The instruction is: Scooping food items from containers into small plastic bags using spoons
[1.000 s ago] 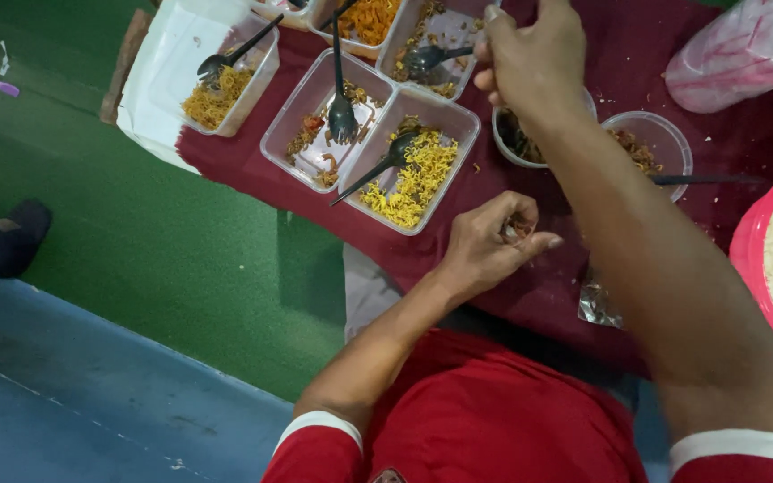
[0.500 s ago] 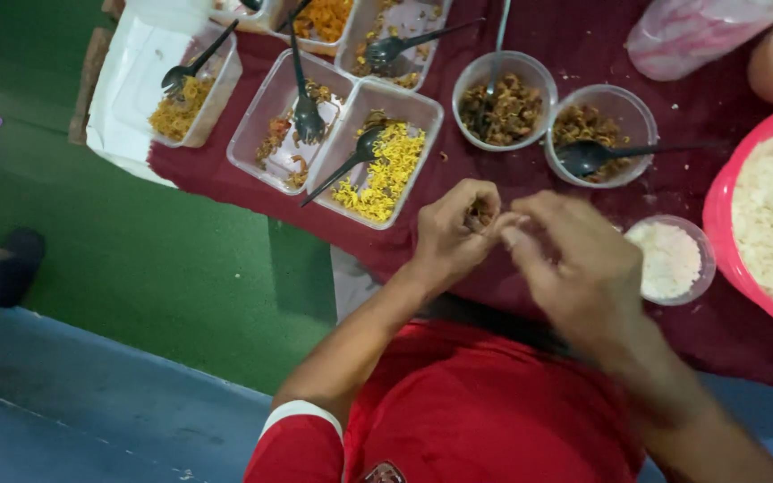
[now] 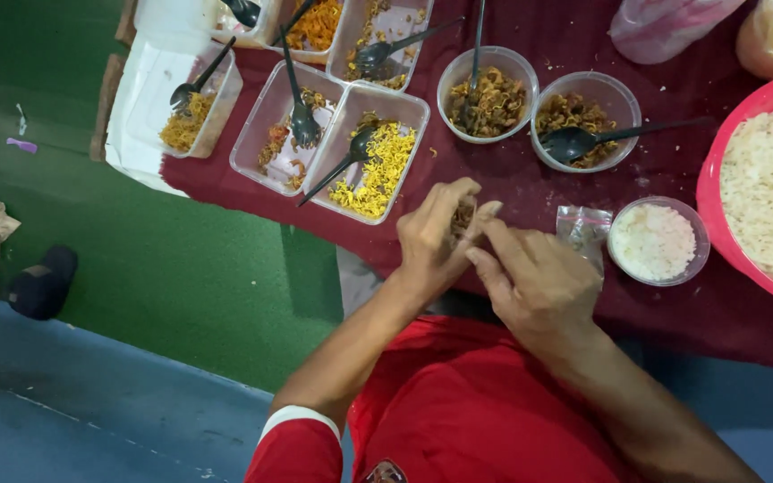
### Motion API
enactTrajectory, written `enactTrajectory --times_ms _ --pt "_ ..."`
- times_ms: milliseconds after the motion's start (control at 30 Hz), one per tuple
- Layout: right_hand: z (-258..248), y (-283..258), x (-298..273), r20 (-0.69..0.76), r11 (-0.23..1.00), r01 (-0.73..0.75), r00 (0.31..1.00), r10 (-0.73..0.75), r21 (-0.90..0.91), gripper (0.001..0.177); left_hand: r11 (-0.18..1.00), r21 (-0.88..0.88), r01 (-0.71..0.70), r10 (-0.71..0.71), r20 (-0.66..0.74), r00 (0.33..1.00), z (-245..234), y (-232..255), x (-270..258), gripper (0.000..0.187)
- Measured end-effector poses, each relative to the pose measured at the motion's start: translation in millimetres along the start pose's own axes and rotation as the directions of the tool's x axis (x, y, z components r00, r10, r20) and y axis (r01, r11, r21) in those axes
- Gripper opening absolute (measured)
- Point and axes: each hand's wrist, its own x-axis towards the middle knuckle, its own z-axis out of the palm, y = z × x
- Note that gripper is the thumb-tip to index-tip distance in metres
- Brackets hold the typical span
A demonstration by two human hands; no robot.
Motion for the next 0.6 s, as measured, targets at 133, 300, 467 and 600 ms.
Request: enactTrajectory --times_ms 133,300,467,600 --pt "1.1 -8.0 2.6 0.005 0.994 0.08 0.997 -0.08 -0.076 0.023 0.999 0.034 -0.02 0.021 -0.021 1.0 1.8 -1.8 -5.2 0.021" --pt "2.1 -8.2 4.1 -0.008 0.993 0.058 0.998 -0.059 -0.101 0.026 0.999 0.036 -0.033 0.033 0.013 0.999 -6.6 -0.6 -5.7 0.022" --pt "1.5 -13.5 7.2 0.015 0.996 0.084 0.996 -0.083 -0.042 0.023 0.999 0.04 -0.011 0.011 0.001 1.0 -6.7 1.7 -6.1 0.026" --pt "3.2 -9.9 1.5 -0.003 0.995 0.064 0.998 -0.064 -0.081 0.023 0.997 0.067 -0.048 0.049 -0.001 0.999 -9.9 4.7 -4.8 0.027"
